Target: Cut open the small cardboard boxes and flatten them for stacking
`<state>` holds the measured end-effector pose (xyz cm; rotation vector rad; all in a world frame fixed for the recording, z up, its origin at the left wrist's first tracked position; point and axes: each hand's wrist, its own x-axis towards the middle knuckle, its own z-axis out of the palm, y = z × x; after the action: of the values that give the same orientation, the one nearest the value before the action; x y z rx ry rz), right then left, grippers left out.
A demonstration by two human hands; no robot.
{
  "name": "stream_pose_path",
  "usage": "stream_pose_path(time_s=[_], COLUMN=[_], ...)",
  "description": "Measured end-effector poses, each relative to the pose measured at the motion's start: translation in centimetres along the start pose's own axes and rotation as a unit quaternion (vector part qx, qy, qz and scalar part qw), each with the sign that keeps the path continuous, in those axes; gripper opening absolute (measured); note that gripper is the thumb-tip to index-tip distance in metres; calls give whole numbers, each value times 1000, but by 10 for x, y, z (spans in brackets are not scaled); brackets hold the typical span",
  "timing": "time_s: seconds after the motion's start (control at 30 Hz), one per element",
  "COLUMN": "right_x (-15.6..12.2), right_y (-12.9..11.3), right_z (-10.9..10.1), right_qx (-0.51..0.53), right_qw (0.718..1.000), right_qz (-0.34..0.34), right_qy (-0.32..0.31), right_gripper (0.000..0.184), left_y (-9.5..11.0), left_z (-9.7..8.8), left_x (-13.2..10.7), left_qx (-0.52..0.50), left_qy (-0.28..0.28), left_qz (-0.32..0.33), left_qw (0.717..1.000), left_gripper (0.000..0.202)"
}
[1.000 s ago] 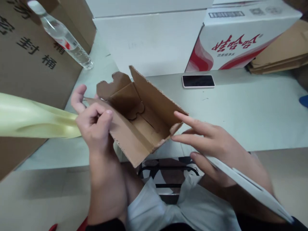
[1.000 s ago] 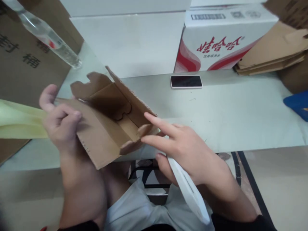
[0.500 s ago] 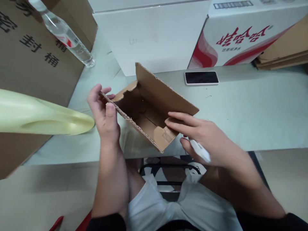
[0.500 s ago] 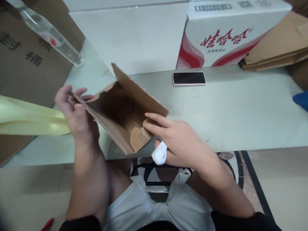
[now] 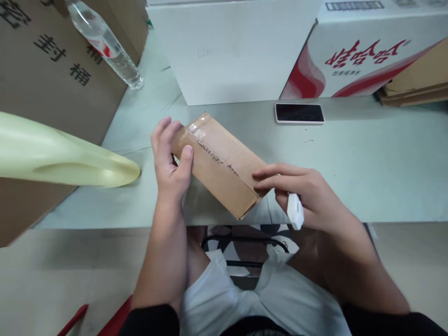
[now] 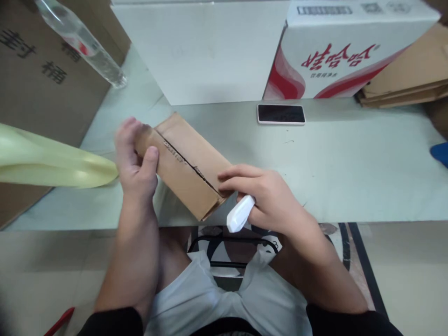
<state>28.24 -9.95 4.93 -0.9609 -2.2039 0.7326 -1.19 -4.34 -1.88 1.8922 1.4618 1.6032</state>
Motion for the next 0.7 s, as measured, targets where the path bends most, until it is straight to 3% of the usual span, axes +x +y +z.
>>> stream_pose_path(time_s=[0.07, 0.17, 0.27, 0.33, 0.4, 0.47, 0.53, 0.6, 0.7], right_x=[0, 1, 5, 8, 9, 8, 6, 3, 3], right_y=[4, 12, 23, 28, 28, 24, 20, 18, 22], right_z=[2, 5, 8, 7, 6, 4, 4, 5, 11], right_qx=[11, 30, 42, 77, 141, 190, 197, 182, 216], right_qw=[1000, 996, 965, 925, 904, 922, 957, 977, 976], right_qz=[4, 20, 186, 336, 400, 334, 194, 79, 15], right_qy=[0, 78, 180, 159, 56, -46, -88, -74, -7], right_gripper=[34, 31, 33, 29, 21, 21, 27, 33, 32], left_y=[-2, -6, -13, -19, -22, -22, -20, -19, -20], left_z=[0, -1, -6, -10, -15, -18, -18, -17, -14], left_x=[1, 2, 3, 6, 8, 9, 10, 9, 9], left_qx=[35, 46, 16, -11, -32, -36, -28, -37, -61], left_qy=[-45, -78, -50, -15, 34, 84, 128, 161, 170], left_qz=[28, 28, 13, -2, -37, -84, -111, -116, -138], left_qw=[998, 996, 999, 1000, 998, 992, 985, 979, 974], left_gripper=[41, 44, 44, 44, 40, 37, 38, 40, 38])
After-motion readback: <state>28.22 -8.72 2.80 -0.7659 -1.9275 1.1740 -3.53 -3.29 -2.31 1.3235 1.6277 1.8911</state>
